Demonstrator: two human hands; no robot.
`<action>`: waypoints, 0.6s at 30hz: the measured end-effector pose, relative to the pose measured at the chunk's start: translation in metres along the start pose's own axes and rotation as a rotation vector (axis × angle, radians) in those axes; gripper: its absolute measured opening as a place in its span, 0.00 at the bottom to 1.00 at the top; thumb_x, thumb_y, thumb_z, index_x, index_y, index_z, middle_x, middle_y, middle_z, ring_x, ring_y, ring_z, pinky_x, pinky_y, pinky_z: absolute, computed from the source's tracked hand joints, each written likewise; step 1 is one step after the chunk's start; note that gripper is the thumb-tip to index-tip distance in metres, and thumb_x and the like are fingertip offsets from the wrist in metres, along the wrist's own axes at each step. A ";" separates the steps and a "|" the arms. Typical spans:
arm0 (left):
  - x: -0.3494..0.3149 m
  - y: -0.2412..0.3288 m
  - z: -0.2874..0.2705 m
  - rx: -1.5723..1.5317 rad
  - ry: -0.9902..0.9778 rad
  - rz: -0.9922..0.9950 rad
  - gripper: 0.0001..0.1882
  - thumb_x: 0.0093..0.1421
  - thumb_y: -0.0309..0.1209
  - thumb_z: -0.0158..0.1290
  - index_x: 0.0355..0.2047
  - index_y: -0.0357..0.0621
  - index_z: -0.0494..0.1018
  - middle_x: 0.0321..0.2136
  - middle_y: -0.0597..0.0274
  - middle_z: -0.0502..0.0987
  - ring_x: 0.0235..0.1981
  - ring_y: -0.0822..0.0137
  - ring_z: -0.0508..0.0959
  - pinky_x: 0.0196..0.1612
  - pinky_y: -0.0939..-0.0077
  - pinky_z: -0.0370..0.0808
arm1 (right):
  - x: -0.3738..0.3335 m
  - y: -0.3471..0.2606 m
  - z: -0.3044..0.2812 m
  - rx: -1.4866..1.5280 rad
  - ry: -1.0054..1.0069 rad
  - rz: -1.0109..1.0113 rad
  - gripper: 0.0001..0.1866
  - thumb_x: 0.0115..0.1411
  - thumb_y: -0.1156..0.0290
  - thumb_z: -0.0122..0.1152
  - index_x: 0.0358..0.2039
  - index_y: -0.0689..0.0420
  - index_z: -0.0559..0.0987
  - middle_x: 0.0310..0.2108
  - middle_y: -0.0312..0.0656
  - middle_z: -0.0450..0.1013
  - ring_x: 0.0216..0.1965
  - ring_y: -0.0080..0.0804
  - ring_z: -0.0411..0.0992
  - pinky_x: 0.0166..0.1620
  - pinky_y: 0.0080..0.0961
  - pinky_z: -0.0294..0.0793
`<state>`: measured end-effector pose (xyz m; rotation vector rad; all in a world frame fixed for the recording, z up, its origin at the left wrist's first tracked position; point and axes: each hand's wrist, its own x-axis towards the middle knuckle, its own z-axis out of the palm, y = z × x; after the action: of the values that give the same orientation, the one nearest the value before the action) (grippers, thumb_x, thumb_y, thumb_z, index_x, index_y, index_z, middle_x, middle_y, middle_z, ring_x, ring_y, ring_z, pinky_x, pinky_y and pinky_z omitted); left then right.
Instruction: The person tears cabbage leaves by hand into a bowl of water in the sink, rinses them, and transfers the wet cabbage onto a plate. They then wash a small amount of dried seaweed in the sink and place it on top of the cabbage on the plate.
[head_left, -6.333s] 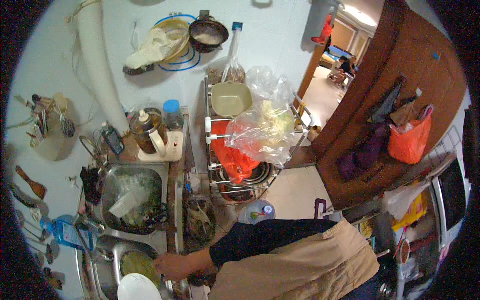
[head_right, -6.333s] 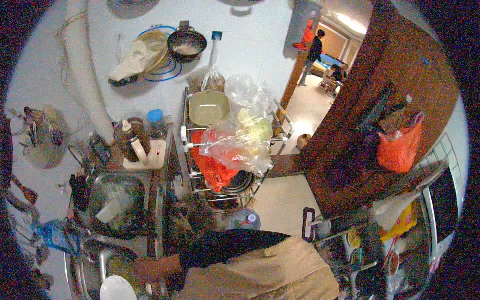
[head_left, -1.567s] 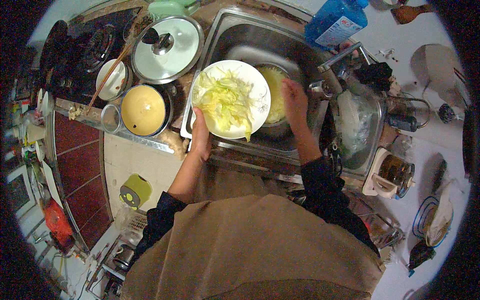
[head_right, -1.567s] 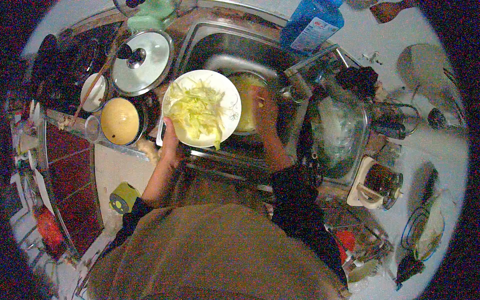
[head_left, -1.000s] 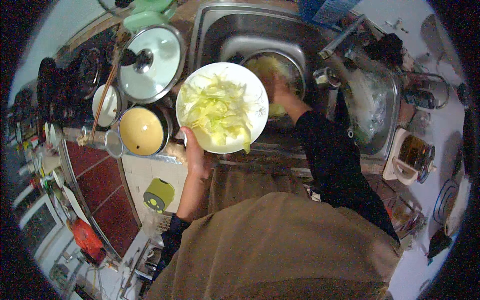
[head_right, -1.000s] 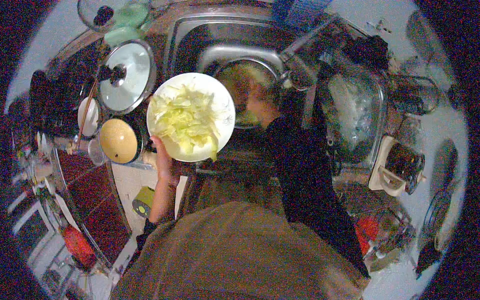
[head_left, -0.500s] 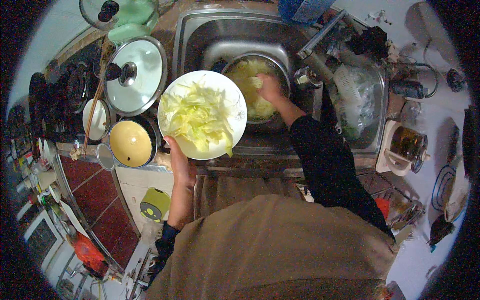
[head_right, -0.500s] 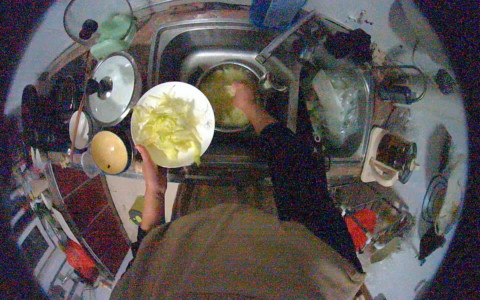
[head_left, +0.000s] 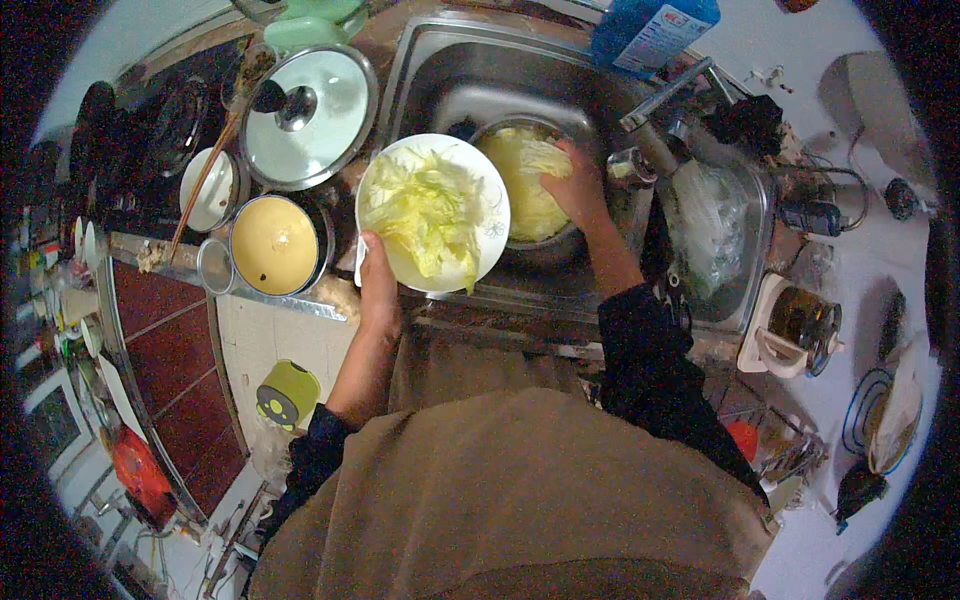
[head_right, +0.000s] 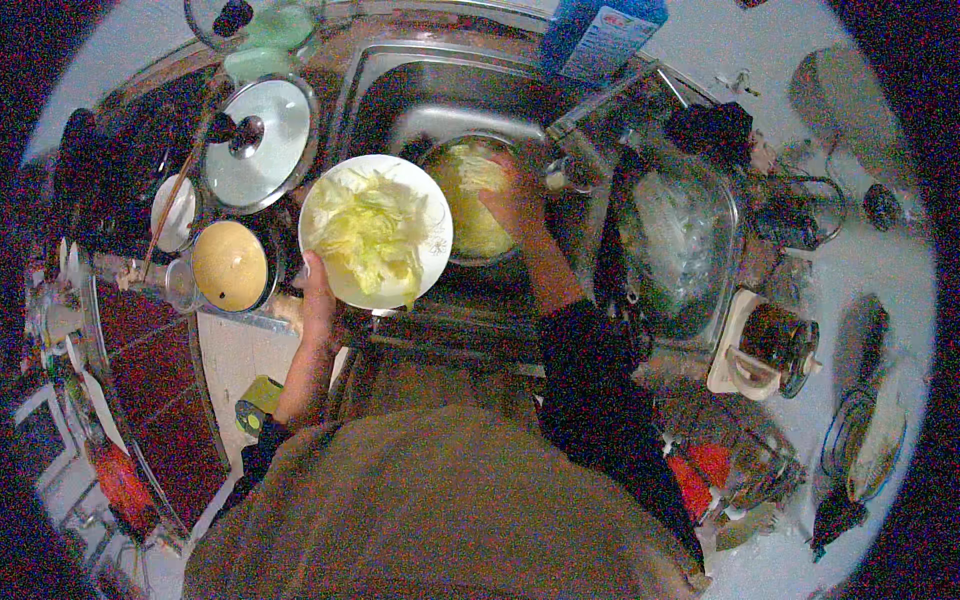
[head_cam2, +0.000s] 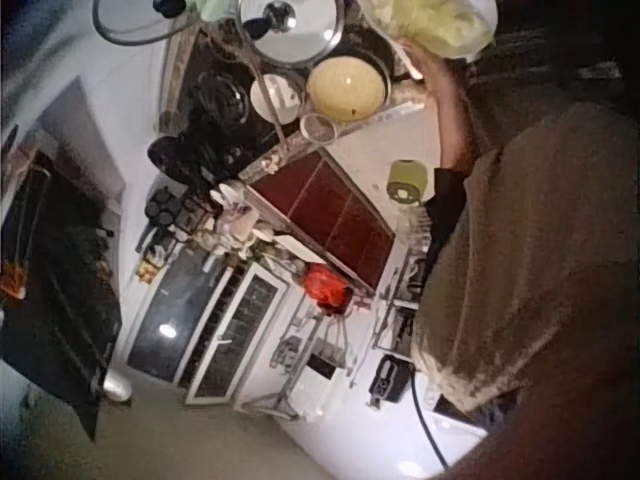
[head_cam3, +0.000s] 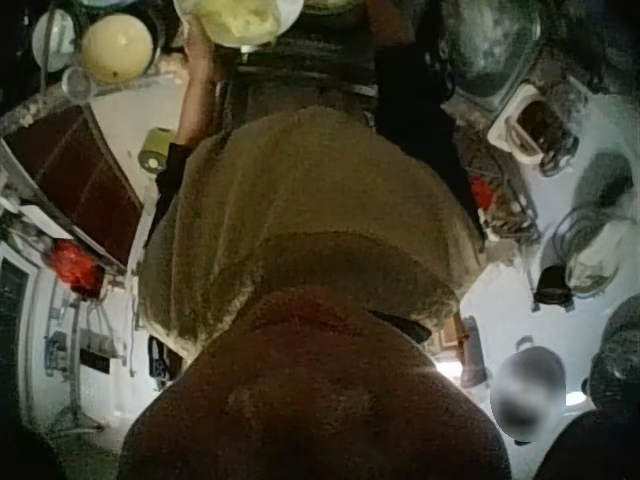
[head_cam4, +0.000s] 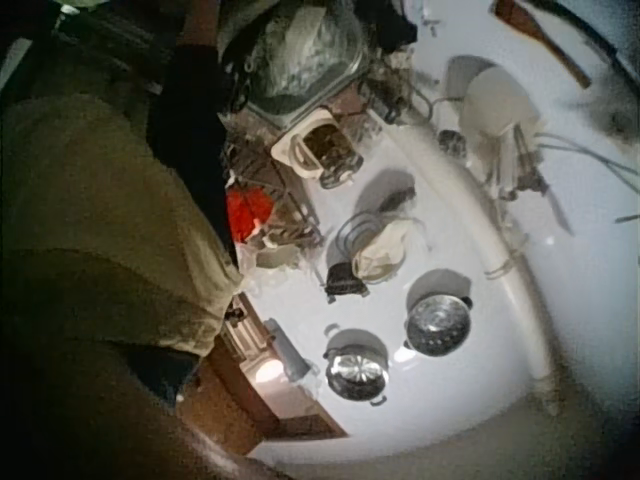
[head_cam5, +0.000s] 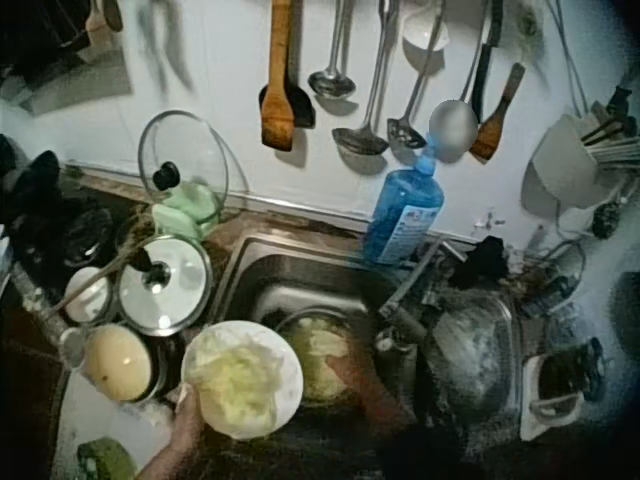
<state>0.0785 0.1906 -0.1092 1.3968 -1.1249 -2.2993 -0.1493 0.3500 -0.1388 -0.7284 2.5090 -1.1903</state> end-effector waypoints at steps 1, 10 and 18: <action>0.005 -0.005 -0.004 -0.013 -0.027 -0.003 0.35 0.58 0.55 0.31 0.49 0.33 0.57 0.46 0.52 0.65 0.46 0.64 0.67 0.48 0.74 0.62 | -0.002 -0.005 0.003 0.047 0.003 0.004 0.24 0.36 0.75 0.60 0.39 0.59 0.70 0.33 0.45 0.71 0.35 0.35 0.70 0.40 0.26 0.68; 0.001 -0.006 0.008 -0.012 -0.079 -0.071 0.37 0.57 0.58 0.28 0.51 0.34 0.56 0.47 0.54 0.65 0.47 0.65 0.65 0.50 0.73 0.59 | -0.050 -0.115 0.036 -0.042 -0.226 -0.236 0.28 0.35 0.75 0.61 0.43 0.51 0.69 0.48 0.47 0.59 0.49 0.47 0.57 0.53 0.36 0.56; -0.011 -0.001 0.014 -0.106 -0.122 -0.165 0.37 0.57 0.58 0.25 0.55 0.39 0.50 0.52 0.56 0.59 0.53 0.64 0.59 0.54 0.73 0.55 | -0.063 -0.117 0.005 -0.119 -0.290 -0.408 0.29 0.40 0.65 0.63 0.46 0.51 0.67 0.54 0.49 0.50 0.56 0.50 0.48 0.57 0.38 0.48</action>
<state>0.0724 0.2040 -0.0992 1.3733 -0.9348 -2.5494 -0.0562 0.3181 -0.0492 -1.3865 2.2659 -0.9657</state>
